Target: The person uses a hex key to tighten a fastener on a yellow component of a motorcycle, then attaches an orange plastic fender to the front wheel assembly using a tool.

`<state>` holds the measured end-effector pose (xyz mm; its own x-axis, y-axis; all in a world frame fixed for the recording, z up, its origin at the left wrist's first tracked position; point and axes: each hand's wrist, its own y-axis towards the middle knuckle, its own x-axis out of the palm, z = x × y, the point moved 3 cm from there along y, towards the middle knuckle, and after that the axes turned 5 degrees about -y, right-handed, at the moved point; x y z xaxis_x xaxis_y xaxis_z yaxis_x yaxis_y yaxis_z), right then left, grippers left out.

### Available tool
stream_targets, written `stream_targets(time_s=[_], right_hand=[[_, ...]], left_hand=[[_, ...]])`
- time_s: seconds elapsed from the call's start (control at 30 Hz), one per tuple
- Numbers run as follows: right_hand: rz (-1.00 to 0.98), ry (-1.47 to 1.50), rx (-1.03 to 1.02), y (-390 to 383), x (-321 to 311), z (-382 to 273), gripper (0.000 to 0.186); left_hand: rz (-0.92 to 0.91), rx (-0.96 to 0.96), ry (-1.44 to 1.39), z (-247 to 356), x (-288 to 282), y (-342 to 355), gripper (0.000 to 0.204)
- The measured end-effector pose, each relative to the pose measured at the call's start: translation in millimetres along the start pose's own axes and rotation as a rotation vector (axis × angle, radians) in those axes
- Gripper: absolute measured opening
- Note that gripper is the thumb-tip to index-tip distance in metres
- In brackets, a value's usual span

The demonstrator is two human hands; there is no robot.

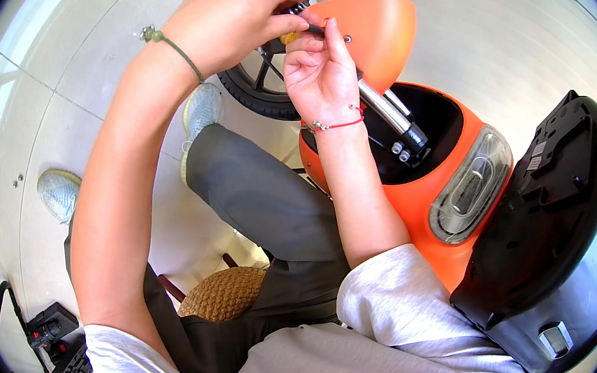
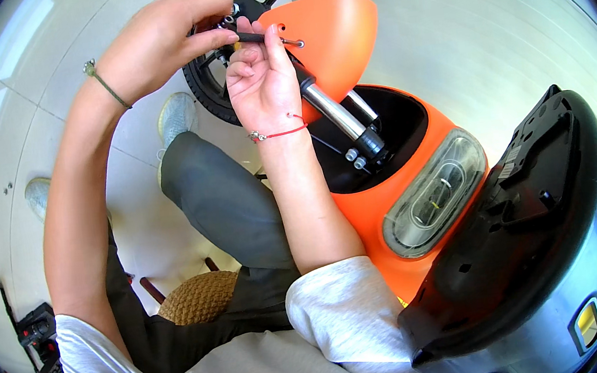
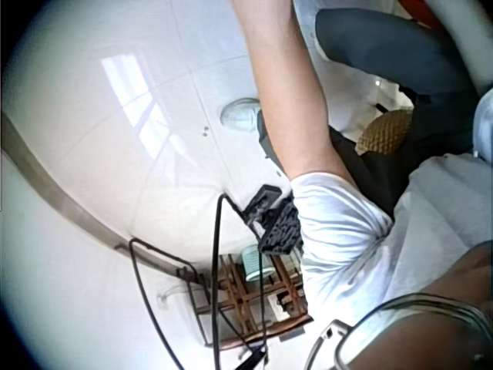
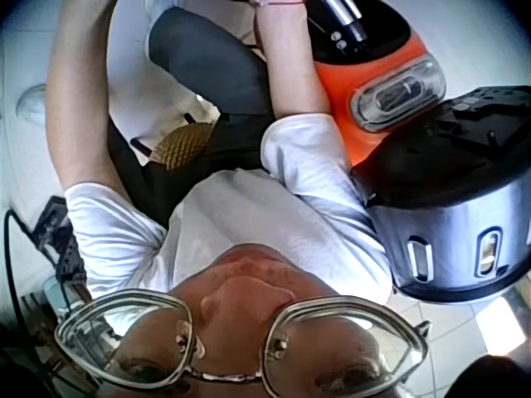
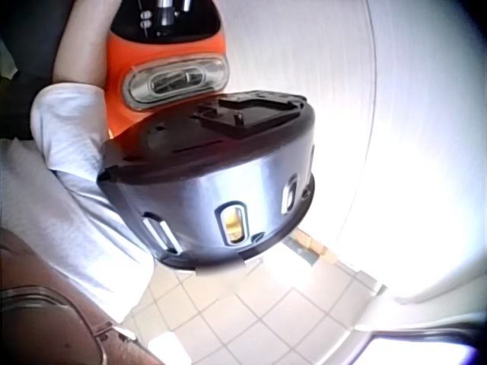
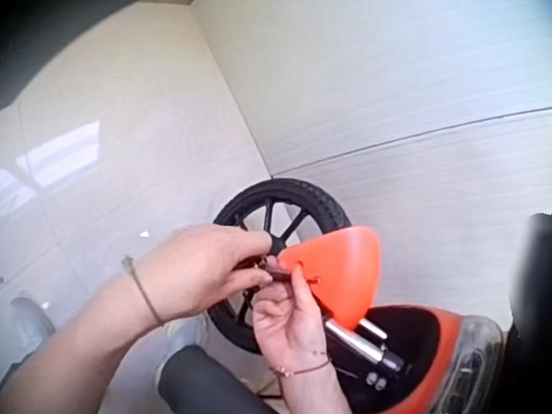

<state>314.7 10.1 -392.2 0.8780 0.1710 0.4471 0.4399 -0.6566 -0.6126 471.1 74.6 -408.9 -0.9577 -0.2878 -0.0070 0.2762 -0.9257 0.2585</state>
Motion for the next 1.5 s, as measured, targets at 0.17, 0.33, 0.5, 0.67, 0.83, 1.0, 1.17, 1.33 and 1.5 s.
stream_targets(time_s=[0.17, 0.33, 0.5, 0.67, 0.83, 1.0, 1.17, 1.33, 1.5], right_hand=[[0.014, 0.006, 0.012, 0, 0, 0, 0.019], [-0.029, 0.038, 0.006, 2, 1, 1, 0.015], [0.054, -0.030, -0.039, 1, -1, 4, 0.016], [0.011, -0.094, -0.052, -2, 3, 3, 0.021], [0.042, -0.064, -0.046, -2, 3, 2, 0.018], [0.044, -0.072, -0.027, -2, 1, 5, 0.016], [0.038, -0.079, -0.020, -1, -2, 9, 0.016], [0.064, -0.112, -0.023, -2, -5, 11, 0.016], [0.141, -0.131, -0.040, -5, 1, 12, 0.014]], left_hand=[[0.073, 0.280, 0.261, 14, -1, -5, 0.021], [-0.030, -0.609, -0.120, -14, 3, -6, 0.063], [-0.293, -0.638, -0.463, -18, 13, -10, 0.049], [-0.101, -0.150, 0.003, -12, 10, -5, 0.034], [0.001, 0.074, 0.193, -9, 3, -8, 0.041], [-0.271, -0.607, -0.146, -28, 14, -12, 0.051], [-0.376, -0.853, -0.372, -35, 19, -19, 0.065], [-0.355, -0.900, -0.660, -34, 29, -28, 0.070], [-0.375, -0.862, -0.667, -44, 30, -25, 0.073]])
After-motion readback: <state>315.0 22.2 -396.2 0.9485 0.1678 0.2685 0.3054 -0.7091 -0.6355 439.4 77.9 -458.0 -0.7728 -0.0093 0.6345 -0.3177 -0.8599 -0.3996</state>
